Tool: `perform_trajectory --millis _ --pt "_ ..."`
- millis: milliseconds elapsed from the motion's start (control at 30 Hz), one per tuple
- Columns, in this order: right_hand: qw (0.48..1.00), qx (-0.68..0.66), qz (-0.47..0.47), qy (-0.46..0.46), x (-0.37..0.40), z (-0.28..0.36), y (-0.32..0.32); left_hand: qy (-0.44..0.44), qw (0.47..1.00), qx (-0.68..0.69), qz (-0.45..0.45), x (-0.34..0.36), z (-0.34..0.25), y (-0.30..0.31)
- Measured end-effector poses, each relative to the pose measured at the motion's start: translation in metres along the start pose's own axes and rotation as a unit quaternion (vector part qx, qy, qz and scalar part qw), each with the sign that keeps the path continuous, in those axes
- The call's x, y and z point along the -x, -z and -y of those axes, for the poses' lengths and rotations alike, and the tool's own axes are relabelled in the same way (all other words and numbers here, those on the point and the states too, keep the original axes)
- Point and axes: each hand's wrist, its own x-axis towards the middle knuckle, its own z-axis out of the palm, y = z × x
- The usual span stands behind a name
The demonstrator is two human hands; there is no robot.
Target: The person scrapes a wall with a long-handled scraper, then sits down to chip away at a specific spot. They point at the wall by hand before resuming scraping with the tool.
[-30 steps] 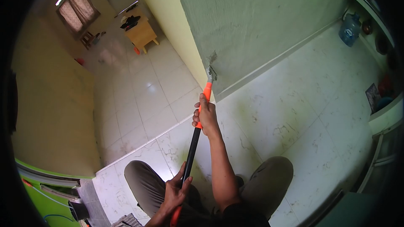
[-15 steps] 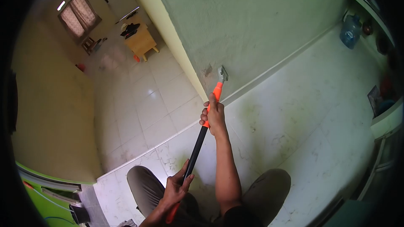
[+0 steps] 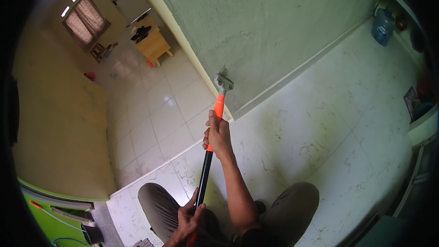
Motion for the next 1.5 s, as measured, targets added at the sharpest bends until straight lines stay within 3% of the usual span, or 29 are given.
perform_trajectory --millis 67,167,233,433,833,933,967,1000,1133,1267,1400,1500 --pt "1.0 0.015 -0.006 -0.004 0.0 0.001 0.0 0.002 1.0 0.027 -0.002 -0.001 0.009 -0.004" --pt "0.998 0.058 -0.016 0.017 -0.007 0.0 0.004 -0.062 0.998 0.032 0.004 -0.009 0.025 -0.013" --pt "0.998 0.052 -0.017 0.015 -0.003 0.002 0.003 -0.02 1.0 -0.021 0.007 -0.005 0.002 -0.011" --pt "0.999 -0.005 -0.026 0.029 -0.002 -0.006 -0.01 -0.069 0.998 0.004 0.007 -0.013 0.015 0.019" --pt "0.999 0.023 -0.037 0.026 0.002 -0.002 -0.01 -0.053 0.998 -0.004 0.025 -0.006 0.011 0.015" --pt "0.998 0.028 -0.05 0.041 -0.013 0.012 -0.007 -0.074 0.996 -0.039 0.032 -0.022 -0.004 0.021" --pt "0.995 0.005 -0.031 0.094 -0.026 0.012 0.001 -0.071 0.995 -0.058 0.045 -0.03 -0.02 0.026" --pt "0.996 -0.006 -0.043 0.077 -0.027 0.018 0.008 -0.004 0.993 -0.082 0.079 -0.037 -0.044 0.025" --pt "0.997 -0.01 -0.046 0.06 -0.033 0.034 0.016 -0.123 0.992 0.0 0.039 -0.036 -0.038 0.001" --pt "0.999 -0.004 -0.03 0.035 -0.014 0.009 0.004 -0.032 0.998 -0.048 0.04 -0.014 -0.017 0.01" --pt "1.0 -0.006 -0.018 0.0 0.004 -0.005 -0.011 -0.069 0.997 -0.018 -0.002 0.0 0.011 0.014" --pt "1.0 0.0 -0.012 0.004 -0.003 -0.009 -0.009 -0.076 0.995 -0.069 -0.014 -0.003 -0.004 0.016"
